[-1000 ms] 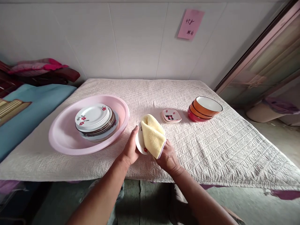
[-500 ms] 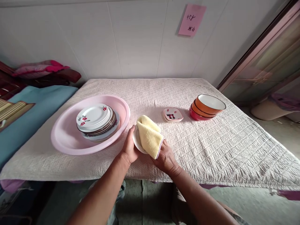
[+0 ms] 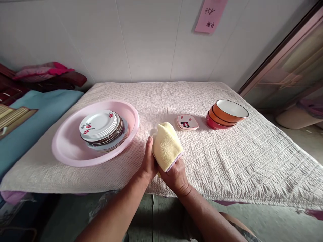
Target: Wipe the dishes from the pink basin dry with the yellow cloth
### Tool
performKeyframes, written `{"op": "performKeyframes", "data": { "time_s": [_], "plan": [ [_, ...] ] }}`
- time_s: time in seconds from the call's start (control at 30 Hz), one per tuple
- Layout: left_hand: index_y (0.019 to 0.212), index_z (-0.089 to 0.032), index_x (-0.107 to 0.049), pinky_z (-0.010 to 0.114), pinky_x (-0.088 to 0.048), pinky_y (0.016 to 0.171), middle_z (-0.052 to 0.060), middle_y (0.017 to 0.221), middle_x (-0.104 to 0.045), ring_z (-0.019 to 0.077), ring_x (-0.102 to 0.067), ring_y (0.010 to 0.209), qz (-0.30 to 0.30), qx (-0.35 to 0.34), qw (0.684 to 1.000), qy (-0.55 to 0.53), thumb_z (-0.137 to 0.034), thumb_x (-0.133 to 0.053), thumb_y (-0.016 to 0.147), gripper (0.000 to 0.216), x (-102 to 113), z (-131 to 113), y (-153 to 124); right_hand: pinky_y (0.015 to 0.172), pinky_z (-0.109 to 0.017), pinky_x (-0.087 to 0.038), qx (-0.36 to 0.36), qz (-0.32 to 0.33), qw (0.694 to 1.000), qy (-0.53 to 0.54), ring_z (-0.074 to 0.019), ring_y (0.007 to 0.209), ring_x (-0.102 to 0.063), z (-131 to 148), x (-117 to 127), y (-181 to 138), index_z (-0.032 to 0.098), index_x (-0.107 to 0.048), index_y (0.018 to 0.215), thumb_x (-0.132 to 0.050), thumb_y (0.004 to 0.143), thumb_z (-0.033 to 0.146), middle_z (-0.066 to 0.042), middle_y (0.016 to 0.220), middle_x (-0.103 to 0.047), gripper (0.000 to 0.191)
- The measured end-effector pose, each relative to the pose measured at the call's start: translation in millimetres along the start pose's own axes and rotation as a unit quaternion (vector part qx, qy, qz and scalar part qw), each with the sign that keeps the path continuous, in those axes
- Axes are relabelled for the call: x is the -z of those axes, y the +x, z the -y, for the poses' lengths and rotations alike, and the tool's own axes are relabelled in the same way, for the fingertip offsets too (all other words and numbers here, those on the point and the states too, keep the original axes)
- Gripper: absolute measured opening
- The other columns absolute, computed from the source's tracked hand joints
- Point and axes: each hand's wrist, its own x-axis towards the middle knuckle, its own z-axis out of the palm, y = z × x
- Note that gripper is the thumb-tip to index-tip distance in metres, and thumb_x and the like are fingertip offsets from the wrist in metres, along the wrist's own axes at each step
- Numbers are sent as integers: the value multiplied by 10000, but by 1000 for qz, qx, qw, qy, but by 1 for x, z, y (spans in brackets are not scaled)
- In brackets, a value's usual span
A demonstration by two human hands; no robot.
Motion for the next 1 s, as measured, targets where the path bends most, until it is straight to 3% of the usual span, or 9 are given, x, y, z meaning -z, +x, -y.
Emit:
{"op": "performKeyframes", "data": {
  "time_s": [0.13, 0.33, 0.5, 0.67, 0.87, 1.0],
  "plan": [
    [1317, -158, -613, 415, -501, 962, 137, 1092, -720, 312, -645, 1091, 29, 36, 999, 15, -676, -560, 846, 702, 11, -17, 8, 927, -554, -552, 65, 61, 996, -15, -327, 1104, -606, -15, 4, 4, 202, -636, 1101, -572, 857, 161, -130, 1089, -664, 255],
    [1292, -201, -631, 428, -509, 932, 127, 1077, -736, 326, -647, 1096, 6, 38, 998, 40, -625, -583, 856, 610, 1, -39, 4, 915, -568, -545, 65, 86, 993, -40, -313, 1073, -608, -41, 6, 1, 253, -654, 977, -581, 793, 109, -91, 1059, -671, 245],
    [1313, -166, -611, 434, -505, 941, 138, 1080, -729, 333, -650, 1085, -9, 31, 999, 11, -648, -533, 872, 658, -14, -28, -2, 894, -533, -583, 66, 32, 997, -19, -308, 1080, -630, -28, 1, -1, 289, -595, 1142, -593, 817, 144, -86, 1085, -674, 356],
    [1293, -134, -617, 412, -506, 940, 133, 1050, -724, 319, -655, 1069, -13, 10, 1000, 11, -689, -524, 855, 712, -7, -12, 2, 887, -513, -601, 35, 3, 999, 21, -305, 1037, -668, -10, -2, 1, 251, -565, 1197, -594, 866, 188, -95, 1025, -686, 338],
    [1303, -201, -618, 422, -502, 939, 119, 1079, -732, 320, -654, 1089, 13, 28, 999, 23, -638, -582, 850, 631, 6, -29, 8, 936, -585, -560, 86, 67, 994, -20, -334, 1138, -617, -32, 0, 3, 244, -588, 1160, -550, 846, 150, -109, 1131, -670, 330],
    [1313, -193, -611, 428, -497, 960, 128, 1120, -725, 328, -635, 1131, 3, 34, 999, 22, -623, -596, 845, 636, -6, -31, 3, 927, -563, -574, 92, 33, 995, -10, -329, 1162, -611, -33, 2, 5, 257, -579, 1194, -561, 830, 119, -98, 1096, -674, 390]
  ]
}}
